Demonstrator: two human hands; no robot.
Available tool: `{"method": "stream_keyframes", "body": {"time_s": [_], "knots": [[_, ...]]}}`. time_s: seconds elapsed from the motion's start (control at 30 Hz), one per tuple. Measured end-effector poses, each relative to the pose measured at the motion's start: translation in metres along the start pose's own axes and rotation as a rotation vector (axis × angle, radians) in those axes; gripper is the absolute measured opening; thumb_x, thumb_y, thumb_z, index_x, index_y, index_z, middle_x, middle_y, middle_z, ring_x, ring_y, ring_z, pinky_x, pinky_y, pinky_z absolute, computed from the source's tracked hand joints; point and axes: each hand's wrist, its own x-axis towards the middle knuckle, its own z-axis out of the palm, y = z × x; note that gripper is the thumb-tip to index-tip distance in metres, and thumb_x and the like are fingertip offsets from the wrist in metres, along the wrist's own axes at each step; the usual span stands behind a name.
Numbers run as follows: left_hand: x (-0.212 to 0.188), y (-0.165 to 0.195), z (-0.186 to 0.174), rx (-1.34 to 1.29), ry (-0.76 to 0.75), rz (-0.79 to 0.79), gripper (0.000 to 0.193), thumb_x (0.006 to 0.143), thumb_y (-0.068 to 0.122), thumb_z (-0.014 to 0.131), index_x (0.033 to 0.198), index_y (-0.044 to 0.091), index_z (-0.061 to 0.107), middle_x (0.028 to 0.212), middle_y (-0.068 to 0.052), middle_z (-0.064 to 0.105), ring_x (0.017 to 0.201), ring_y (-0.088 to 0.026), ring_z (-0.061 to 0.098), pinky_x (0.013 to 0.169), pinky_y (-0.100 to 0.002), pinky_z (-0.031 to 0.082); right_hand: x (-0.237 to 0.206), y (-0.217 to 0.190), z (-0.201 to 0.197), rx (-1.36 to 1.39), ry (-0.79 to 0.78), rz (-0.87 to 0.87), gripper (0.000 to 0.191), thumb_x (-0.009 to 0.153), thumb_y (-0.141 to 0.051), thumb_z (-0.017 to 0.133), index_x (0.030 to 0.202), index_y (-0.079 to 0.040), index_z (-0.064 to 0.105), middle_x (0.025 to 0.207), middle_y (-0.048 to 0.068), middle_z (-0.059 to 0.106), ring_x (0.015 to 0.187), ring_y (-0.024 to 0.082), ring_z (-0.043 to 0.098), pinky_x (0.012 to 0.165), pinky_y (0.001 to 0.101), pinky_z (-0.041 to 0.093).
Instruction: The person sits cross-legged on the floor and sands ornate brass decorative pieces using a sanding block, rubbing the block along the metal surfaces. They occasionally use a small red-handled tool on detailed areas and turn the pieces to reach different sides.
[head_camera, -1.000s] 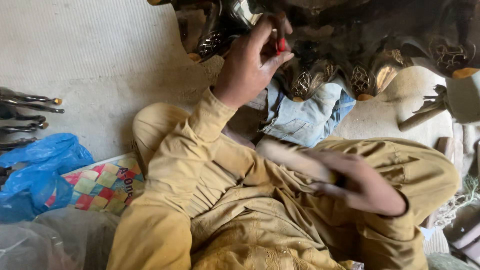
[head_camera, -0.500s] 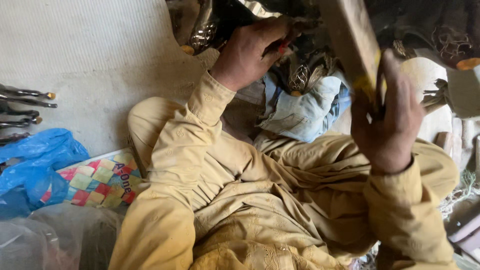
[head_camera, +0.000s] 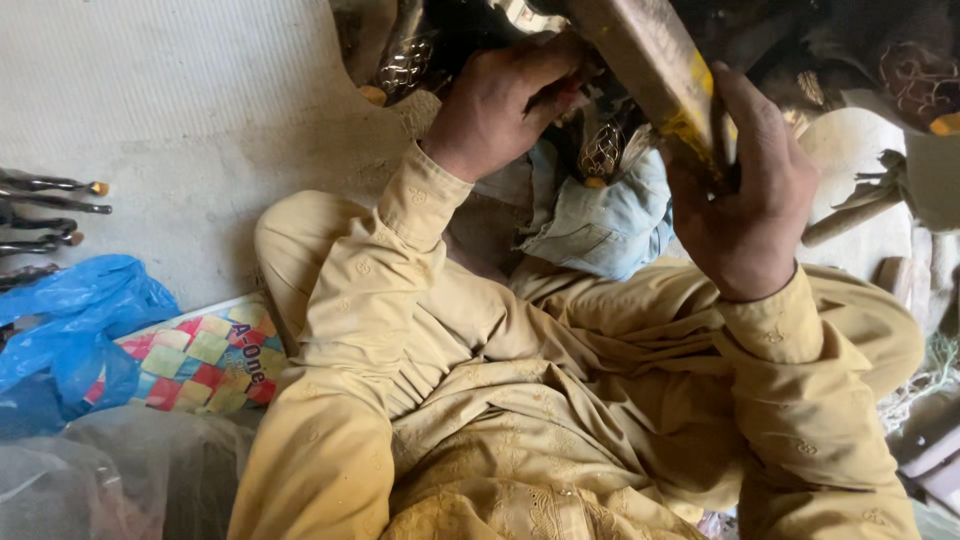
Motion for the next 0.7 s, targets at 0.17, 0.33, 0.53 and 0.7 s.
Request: {"method": "stream_keyframes", "body": {"time_s": [0.17, 0.33, 0.53, 0.7], "knots": [[-0.004, -0.001, 0.007, 0.073, -0.044, 0.056, 0.027, 0.098, 0.008, 0.08, 0.121, 0.009, 0.066, 0.102, -0.013, 0.071, 0.089, -0.033, 0.071, 0.075, -0.041, 0.057, -0.018, -0.013, -0.015, 0.049, -0.001, 0.041, 0.056, 0.098, -0.012, 0.087, 0.141, 0.009, 0.057, 0.112, 0.022, 0.07, 0.095, 0.026, 0.071, 0.077, 0.0356, 0.059], [-0.004, 0.002, 0.011, 0.098, -0.046, 0.083, 0.02, 0.1, 0.012, 0.082, 0.115, 0.008, 0.069, 0.098, -0.013, 0.07, 0.09, -0.035, 0.07, 0.074, -0.044, 0.055, -0.032, -0.007, -0.021, -0.021, -0.001, 0.033, 0.055, 0.1, -0.016, 0.085, 0.141, 0.007, 0.057, 0.104, 0.018, 0.071, 0.084, 0.023, 0.069, 0.075, 0.0347, 0.059], [-0.005, -0.001, 0.013, 0.261, -0.075, 0.022, 0.021, 0.104, 0.021, 0.085, 0.115, 0.01, 0.071, 0.095, -0.011, 0.072, 0.082, -0.032, 0.069, 0.07, -0.043, 0.052, -0.046, -0.002, -0.018, 0.012, 0.053, 0.055, 0.053, 0.107, -0.017, 0.085, 0.143, 0.008, 0.056, 0.108, 0.021, 0.072, 0.086, 0.024, 0.069, 0.077, 0.0353, 0.058], [-0.007, -0.003, 0.013, 0.223, -0.045, 0.093, 0.03, 0.101, 0.011, 0.078, 0.129, 0.012, 0.069, 0.108, -0.009, 0.073, 0.091, -0.03, 0.07, 0.078, -0.041, 0.055, -0.054, 0.002, -0.015, 0.016, 0.029, 0.145, 0.049, 0.112, -0.023, 0.079, 0.146, 0.006, 0.058, 0.102, 0.016, 0.071, 0.087, 0.021, 0.071, 0.074, 0.0318, 0.06]]}}
